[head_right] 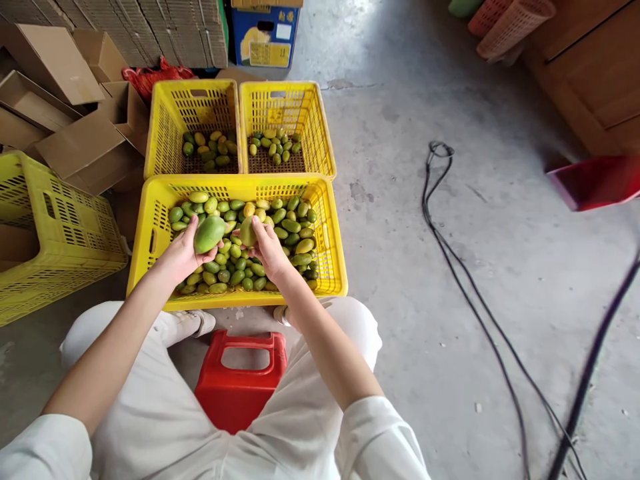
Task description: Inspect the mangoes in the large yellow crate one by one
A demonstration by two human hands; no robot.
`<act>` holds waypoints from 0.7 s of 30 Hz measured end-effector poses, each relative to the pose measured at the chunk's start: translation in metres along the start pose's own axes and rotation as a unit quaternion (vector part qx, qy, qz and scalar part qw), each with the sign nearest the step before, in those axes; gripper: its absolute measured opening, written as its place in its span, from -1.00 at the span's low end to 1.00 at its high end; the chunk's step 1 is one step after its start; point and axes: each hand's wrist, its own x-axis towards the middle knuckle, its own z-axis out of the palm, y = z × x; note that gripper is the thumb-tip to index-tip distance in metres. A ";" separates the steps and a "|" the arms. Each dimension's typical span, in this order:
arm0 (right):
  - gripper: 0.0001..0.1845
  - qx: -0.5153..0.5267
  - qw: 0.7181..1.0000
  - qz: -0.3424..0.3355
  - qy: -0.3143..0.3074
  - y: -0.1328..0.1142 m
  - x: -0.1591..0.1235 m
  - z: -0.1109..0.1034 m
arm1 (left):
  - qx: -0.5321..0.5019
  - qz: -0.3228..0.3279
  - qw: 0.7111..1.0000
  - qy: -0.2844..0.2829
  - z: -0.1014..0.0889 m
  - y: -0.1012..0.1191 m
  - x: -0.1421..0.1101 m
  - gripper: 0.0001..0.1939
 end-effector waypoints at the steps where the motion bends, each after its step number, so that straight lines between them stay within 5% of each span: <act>1: -0.45 -0.002 1.000 0.005 -0.009 0.000 0.001 -0.001 | 0.007 -0.010 1.000 -0.001 0.002 0.002 0.000 -0.41; 12: -0.61 0.100 0.995 0.004 0.003 -0.010 0.002 -0.006 | 0.074 -0.005 0.997 -0.009 0.014 0.015 -0.012 -0.53; 21: -0.65 0.096 0.995 0.040 0.003 -0.007 0.001 -0.005 | -0.069 -0.030 0.997 0.014 0.012 0.009 -0.002 -0.66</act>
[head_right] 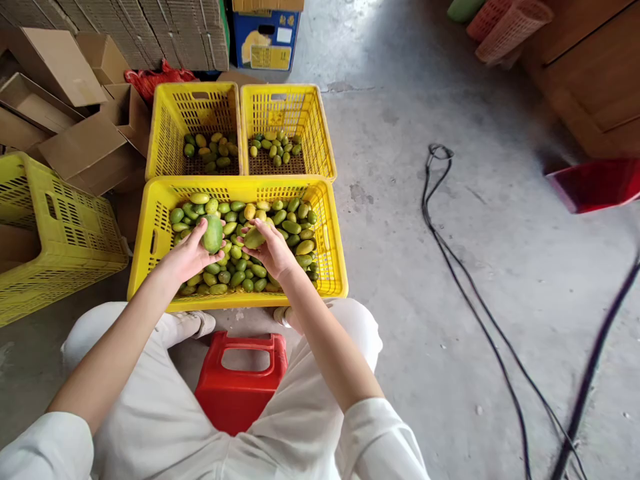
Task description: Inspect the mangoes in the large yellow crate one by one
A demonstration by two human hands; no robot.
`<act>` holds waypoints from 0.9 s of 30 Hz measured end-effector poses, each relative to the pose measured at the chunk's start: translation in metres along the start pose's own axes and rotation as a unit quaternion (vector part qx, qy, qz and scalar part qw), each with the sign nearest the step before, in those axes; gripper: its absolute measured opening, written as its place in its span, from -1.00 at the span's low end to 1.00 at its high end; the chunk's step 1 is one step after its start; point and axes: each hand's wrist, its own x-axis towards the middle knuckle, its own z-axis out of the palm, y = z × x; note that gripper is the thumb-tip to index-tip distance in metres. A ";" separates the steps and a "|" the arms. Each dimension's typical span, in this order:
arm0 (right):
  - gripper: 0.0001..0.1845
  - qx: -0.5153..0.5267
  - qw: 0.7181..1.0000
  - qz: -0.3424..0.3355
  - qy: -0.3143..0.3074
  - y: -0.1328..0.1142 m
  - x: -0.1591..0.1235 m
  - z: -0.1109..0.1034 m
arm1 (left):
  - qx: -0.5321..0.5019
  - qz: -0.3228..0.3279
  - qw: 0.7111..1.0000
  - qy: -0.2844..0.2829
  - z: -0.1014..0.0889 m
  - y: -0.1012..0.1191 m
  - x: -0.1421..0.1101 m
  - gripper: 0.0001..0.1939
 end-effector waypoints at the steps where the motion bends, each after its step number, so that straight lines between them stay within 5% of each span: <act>1: -0.64 0.006 1.000 0.000 -0.004 0.001 0.000 0.000 | -0.004 -0.004 1.000 0.003 0.000 0.001 0.001 -0.66; 9: -0.67 0.035 0.999 -0.027 -0.001 0.003 0.002 -0.002 | -0.012 -0.045 0.999 -0.017 0.008 0.010 -0.006 -0.52; 19: -0.79 0.027 1.000 0.002 0.010 0.001 0.004 -0.004 | 0.012 -0.057 0.998 0.003 0.005 0.007 0.000 -0.72; 27: -0.50 0.048 0.996 -0.052 -0.059 0.011 0.006 -0.010 | -0.043 -0.039 0.998 -0.037 0.008 0.007 -0.004 -0.85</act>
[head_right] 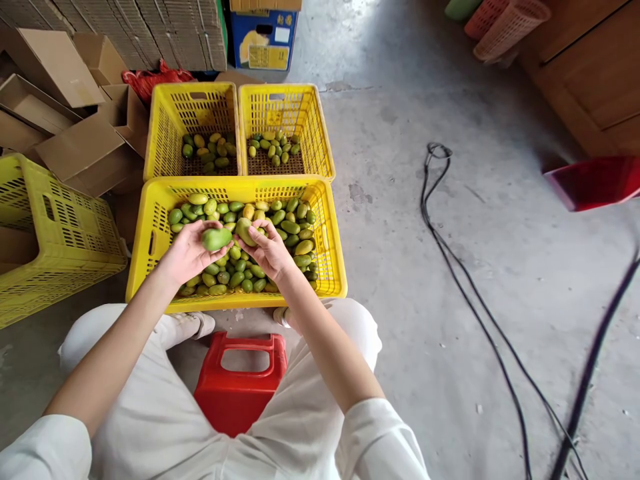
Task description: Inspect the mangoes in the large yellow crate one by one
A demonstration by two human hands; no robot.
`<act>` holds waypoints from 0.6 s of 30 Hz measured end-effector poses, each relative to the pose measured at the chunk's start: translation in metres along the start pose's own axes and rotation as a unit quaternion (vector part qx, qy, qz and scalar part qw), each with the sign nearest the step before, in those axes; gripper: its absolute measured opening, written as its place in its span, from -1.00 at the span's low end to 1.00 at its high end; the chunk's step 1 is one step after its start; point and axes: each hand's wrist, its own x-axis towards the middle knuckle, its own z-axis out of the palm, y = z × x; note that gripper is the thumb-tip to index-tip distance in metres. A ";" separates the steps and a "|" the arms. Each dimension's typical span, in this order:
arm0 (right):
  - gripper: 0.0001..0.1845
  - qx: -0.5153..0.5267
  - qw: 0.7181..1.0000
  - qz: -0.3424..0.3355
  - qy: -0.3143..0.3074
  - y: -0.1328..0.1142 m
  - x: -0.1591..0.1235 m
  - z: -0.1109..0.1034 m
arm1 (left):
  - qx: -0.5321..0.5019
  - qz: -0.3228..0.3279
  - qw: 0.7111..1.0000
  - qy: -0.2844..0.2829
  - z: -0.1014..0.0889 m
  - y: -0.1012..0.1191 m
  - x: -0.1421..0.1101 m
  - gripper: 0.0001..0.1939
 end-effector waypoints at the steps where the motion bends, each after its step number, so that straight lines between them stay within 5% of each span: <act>1: -0.50 0.002 1.000 -0.004 0.002 0.001 0.001 0.000 | 0.000 0.009 1.000 0.010 0.001 -0.001 -0.001 -0.89; 3: -0.51 0.003 1.000 -0.011 0.006 0.001 0.002 0.000 | 0.001 0.024 0.999 0.032 0.004 -0.002 -0.003 -0.93; 7: -0.58 -0.013 1.000 -0.012 -0.010 0.000 0.003 0.003 | 0.006 0.040 0.998 0.049 0.005 -0.004 -0.005 -0.52; 11: -0.53 -0.019 1.000 -0.004 -0.024 -0.001 -0.001 0.006 | 0.011 0.040 0.998 0.048 0.002 -0.006 -0.004 -0.40; 18: -0.37 -0.018 0.999 0.032 -0.006 -0.007 -0.006 0.005 | 0.081 0.000 0.996 -0.032 -0.006 0.003 -0.010 -0.23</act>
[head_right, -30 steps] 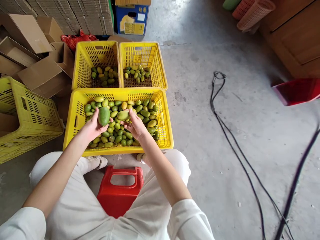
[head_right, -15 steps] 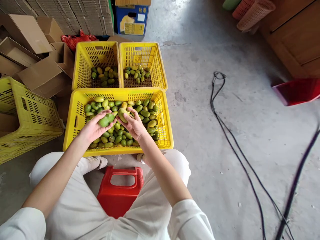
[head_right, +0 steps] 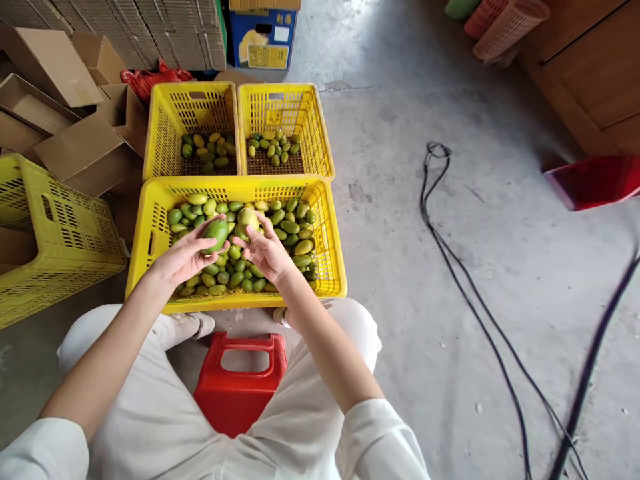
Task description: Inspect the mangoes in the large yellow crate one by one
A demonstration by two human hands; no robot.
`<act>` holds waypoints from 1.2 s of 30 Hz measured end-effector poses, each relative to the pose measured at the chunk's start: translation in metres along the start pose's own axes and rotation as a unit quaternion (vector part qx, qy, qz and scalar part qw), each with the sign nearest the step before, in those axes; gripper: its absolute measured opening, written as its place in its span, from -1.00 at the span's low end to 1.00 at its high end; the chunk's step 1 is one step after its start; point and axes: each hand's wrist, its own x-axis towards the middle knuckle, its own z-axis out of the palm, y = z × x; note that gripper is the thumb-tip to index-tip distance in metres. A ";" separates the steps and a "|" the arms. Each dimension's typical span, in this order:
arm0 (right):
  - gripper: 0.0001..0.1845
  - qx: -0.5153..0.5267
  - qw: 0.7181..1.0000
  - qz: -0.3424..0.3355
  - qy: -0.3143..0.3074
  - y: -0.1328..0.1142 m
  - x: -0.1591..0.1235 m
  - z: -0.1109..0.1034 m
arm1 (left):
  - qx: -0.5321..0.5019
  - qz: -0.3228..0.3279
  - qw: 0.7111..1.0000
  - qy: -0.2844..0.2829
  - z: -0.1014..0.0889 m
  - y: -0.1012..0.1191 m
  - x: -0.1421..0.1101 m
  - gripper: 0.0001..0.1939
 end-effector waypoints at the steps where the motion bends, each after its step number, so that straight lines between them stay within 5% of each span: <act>1: -0.36 0.002 1.000 -0.001 0.003 -0.002 0.000 0.001 | 0.008 0.001 1.000 -0.003 -0.001 0.001 -0.001 -0.25; 7: -0.68 0.023 1.000 -0.004 0.010 -0.007 -0.005 0.014 | -0.008 0.027 0.999 0.032 -0.005 -0.003 0.002 -0.49; 14: -0.57 0.013 1.000 -0.017 -0.008 -0.004 -0.007 0.021 | -0.078 0.077 0.992 0.068 0.003 0.001 0.002 -0.84; 21: -0.57 0.018 0.998 -0.053 0.030 -0.006 -0.005 0.021 | -0.107 0.071 0.985 0.115 0.006 0.000 0.002 -0.58; 31: -0.56 0.039 0.998 -0.039 0.024 -0.011 -0.008 0.024 | -0.100 0.051 0.989 0.098 0.001 -0.001 0.009 -0.60; 36: -0.62 0.041 0.998 -0.002 0.036 -0.010 -0.006 0.020 | -0.101 -0.011 0.991 0.082 0.002 0.002 0.010 -0.67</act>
